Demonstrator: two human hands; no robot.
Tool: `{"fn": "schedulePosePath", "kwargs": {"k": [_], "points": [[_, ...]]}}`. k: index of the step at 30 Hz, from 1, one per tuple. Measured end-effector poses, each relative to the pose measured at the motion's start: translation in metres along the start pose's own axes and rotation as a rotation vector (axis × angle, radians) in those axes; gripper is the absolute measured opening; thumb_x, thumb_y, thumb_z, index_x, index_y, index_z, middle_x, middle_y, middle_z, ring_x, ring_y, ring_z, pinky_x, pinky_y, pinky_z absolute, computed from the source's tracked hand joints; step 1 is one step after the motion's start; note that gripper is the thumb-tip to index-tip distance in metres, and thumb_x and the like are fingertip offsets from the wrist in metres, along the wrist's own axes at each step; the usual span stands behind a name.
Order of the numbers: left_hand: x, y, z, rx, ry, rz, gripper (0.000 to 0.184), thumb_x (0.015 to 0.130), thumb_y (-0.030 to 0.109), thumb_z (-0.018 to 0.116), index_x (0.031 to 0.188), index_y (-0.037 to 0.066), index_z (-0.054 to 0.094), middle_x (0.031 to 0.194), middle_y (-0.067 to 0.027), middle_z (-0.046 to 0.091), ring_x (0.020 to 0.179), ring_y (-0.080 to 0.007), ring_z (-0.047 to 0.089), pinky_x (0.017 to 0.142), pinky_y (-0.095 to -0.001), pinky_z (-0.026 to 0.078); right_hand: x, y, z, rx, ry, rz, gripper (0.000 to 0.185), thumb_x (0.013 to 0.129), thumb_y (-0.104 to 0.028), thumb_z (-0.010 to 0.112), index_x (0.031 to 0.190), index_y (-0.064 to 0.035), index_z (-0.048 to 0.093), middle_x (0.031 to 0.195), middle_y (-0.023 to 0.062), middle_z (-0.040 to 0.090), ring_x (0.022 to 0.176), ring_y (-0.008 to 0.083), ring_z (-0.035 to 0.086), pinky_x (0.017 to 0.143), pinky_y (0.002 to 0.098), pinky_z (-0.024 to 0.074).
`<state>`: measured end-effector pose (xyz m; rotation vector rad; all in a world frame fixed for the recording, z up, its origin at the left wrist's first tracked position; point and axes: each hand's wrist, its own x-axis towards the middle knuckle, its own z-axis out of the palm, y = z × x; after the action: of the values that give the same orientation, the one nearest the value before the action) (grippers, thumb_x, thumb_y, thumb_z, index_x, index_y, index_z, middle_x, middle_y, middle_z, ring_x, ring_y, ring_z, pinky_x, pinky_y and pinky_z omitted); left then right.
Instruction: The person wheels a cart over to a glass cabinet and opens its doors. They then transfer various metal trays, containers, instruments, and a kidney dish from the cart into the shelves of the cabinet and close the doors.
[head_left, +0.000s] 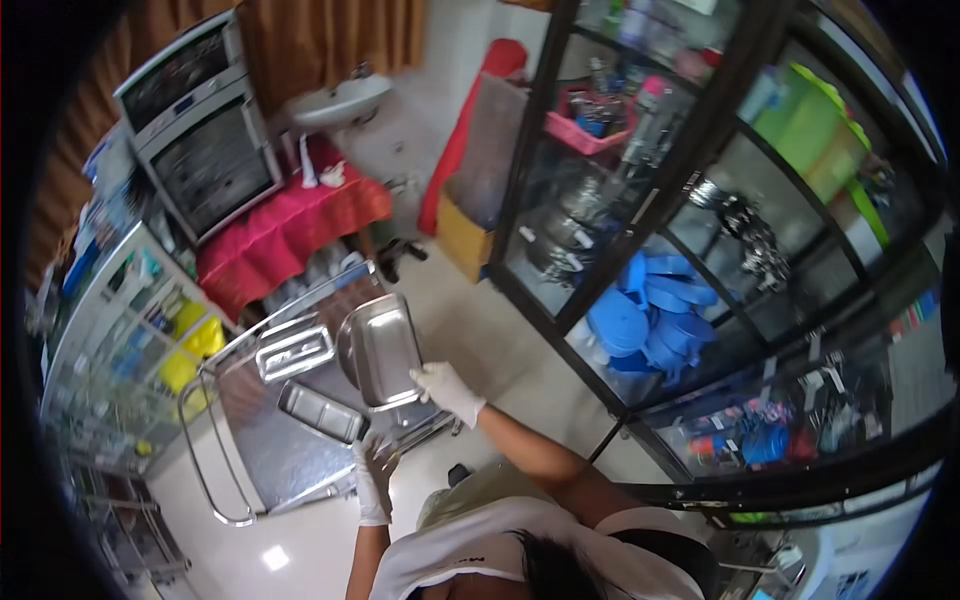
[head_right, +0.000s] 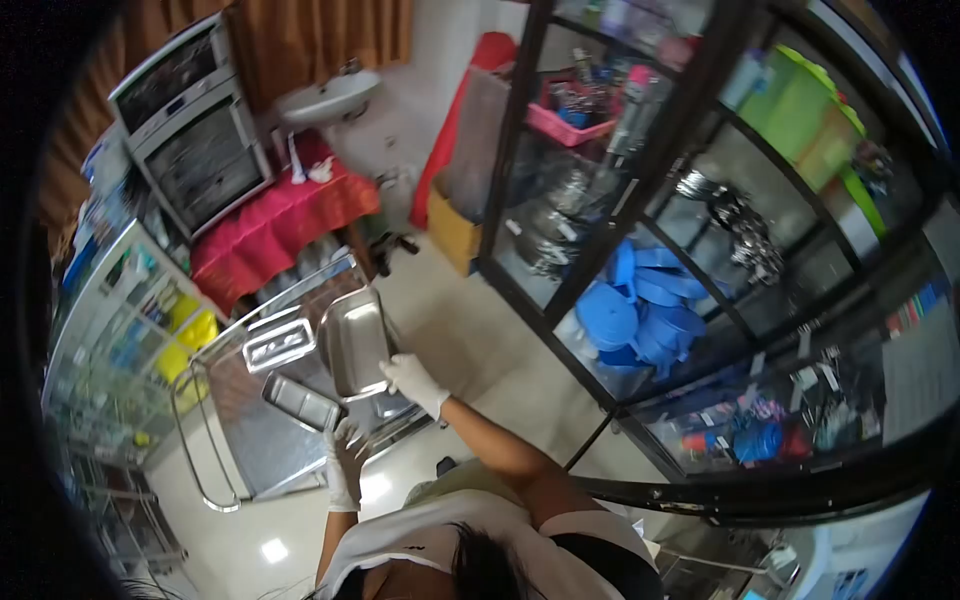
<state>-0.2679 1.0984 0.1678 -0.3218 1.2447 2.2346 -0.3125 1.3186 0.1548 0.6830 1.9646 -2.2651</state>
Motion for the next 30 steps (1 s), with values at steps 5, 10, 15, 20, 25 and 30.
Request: {"fn": "schedulePosePath", "kwargs": {"k": [5, 10, 15, 20, 25, 30], "points": [[-0.01, 0.017, 0.062, -0.193, -0.124, -0.095, 0.041, 0.093, 0.04, 0.047, 0.111, 0.005, 0.058, 0.102, -0.0074, 0.063, 0.091, -0.0191, 0.06, 0.085, -0.0325, 0.044, -0.09, -0.017, -0.028, 0.055, 0.05, -0.028, 0.022, 0.09, -0.02, 0.056, 0.079, -0.0016, 0.061, 0.067, 0.0042, 0.059, 0.047, 0.0113, 0.051, 0.045, 0.0224, 0.0407], [-0.004, -0.021, 0.06, -0.006, -0.269, -0.137, 0.035, 0.091, 0.033, 0.053, 0.111, 0.005, 0.058, 0.102, -0.007, 0.062, 0.095, -0.018, 0.059, 0.088, -0.0315, 0.043, -0.177, -0.005, -0.042, -0.007, 0.147, -0.052, 0.022, 0.089, -0.02, 0.058, 0.081, 0.0002, 0.063, 0.067, 0.0036, 0.056, 0.05, 0.0105, 0.05, 0.048, 0.0213, 0.0415], [-0.037, -0.061, 0.06, 0.198, -0.326, -0.117, 0.03, 0.089, 0.024, 0.058, 0.11, 0.004, 0.058, 0.102, -0.0074, 0.062, 0.098, -0.017, 0.058, 0.09, -0.0295, 0.042, -0.257, 0.006, -0.056, -0.277, 0.287, -0.123, 0.019, 0.087, -0.017, 0.06, 0.085, 0.0015, 0.063, 0.066, 0.0032, 0.056, 0.053, 0.0104, 0.049, 0.051, 0.0229, 0.0417], [-0.086, -0.076, 0.051, 0.201, -0.365, -0.189, 0.028, 0.088, 0.02, 0.059, 0.109, 0.002, 0.058, 0.102, -0.0077, 0.062, 0.098, -0.0165, 0.058, 0.09, -0.0279, 0.042, -0.348, 0.018, -0.061, -0.29, 0.482, -0.194, 0.016, 0.085, -0.013, 0.057, 0.088, 0.0019, 0.062, 0.071, 0.0032, 0.06, 0.056, 0.0112, 0.048, 0.055, 0.0262, 0.0415], [-0.121, -0.088, 0.04, 0.201, -0.405, -0.234, 0.029, 0.088, 0.021, 0.059, 0.109, 0.001, 0.058, 0.102, -0.0076, 0.062, 0.095, -0.0163, 0.058, 0.089, -0.0272, 0.042, -0.424, 0.031, -0.065, 0.483, 1.066, -0.788, 0.022, 0.09, -0.008, 0.043, 0.081, 0.0003, 0.062, 0.076, 0.007, 0.063, 0.062, 0.0117, 0.054, 0.059, 0.0222, 0.044], [-0.147, -0.091, 0.037, 0.223, -0.443, -0.214, 0.031, 0.087, 0.021, 0.059, 0.11, 0.001, 0.058, 0.103, -0.0077, 0.063, 0.094, -0.0164, 0.059, 0.088, -0.027, 0.042, -0.481, 0.026, -0.126, 0.116, 1.776, -0.902, 0.03, 0.097, -0.023, 0.041, 0.105, -0.0009, 0.059, 0.091, 0.008, 0.06, 0.081, 0.0142, 0.056, 0.08, 0.0243, 0.0438]]}}
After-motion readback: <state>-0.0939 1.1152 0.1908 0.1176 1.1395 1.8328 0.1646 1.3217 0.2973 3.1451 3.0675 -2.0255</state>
